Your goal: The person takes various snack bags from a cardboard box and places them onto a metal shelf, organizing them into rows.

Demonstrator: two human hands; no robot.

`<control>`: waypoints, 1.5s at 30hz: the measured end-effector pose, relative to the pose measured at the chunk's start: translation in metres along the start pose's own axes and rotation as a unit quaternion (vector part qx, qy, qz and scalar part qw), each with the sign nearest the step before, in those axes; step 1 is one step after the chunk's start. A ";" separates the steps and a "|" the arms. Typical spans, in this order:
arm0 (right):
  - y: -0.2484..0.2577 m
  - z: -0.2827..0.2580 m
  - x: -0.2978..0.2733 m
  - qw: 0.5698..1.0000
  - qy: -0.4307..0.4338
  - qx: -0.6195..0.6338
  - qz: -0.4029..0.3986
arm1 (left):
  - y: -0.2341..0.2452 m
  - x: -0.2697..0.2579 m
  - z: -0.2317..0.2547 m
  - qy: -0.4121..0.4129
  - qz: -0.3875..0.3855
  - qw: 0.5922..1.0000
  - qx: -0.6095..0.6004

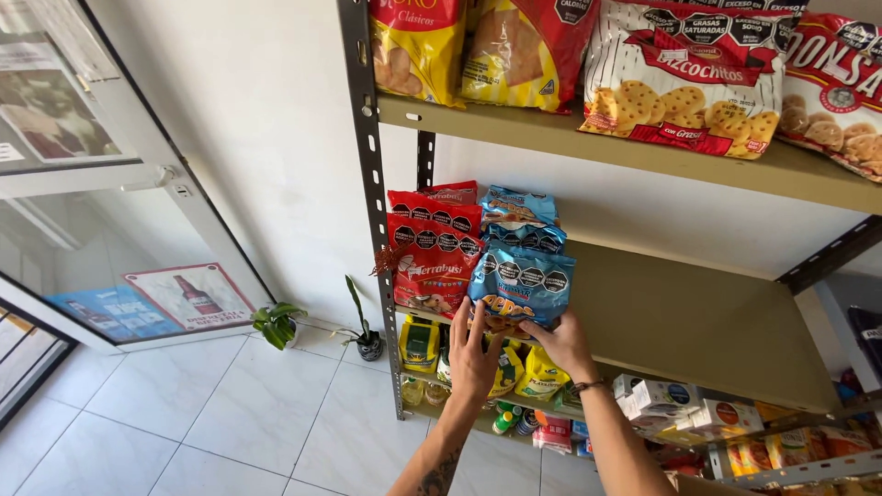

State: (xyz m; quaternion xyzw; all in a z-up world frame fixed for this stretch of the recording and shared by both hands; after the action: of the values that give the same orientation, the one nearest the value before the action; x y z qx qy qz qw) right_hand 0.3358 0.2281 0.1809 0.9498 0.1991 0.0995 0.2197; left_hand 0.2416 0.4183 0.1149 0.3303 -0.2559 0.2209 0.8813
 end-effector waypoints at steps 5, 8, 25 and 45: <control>0.010 -0.033 -0.012 0.995 -0.014 -0.075 0.059 | -0.016 -0.006 -0.023 -0.020 0.013 0.996 0.091; 0.008 -0.038 -0.015 0.994 -0.026 -0.086 0.067 | -0.023 -0.003 -0.037 -0.029 0.007 0.995 0.097; -0.002 0.011 0.000 0.992 -0.054 -0.077 0.090 | -0.014 0.015 -0.039 -0.082 -0.009 0.988 0.131; -0.017 0.055 -0.021 0.994 -0.024 0.053 0.095 | -0.016 -0.011 -0.051 -0.062 -0.001 0.995 0.081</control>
State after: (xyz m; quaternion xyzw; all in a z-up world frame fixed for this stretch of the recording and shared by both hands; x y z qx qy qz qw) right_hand 0.3268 0.2125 0.1227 0.9769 0.1072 0.0863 0.1637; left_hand 0.2573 0.4404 0.0672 0.4141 -0.2906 0.2197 0.8342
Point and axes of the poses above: each hand's wrist, its own x-axis towards the middle knuckle, its own y-axis out of the back of the hand, z = x × y, the point moved 4 cm from there along x, towards the middle knuckle, and after that the axes turned 14 degrees about -z, right-handed, at the moved point
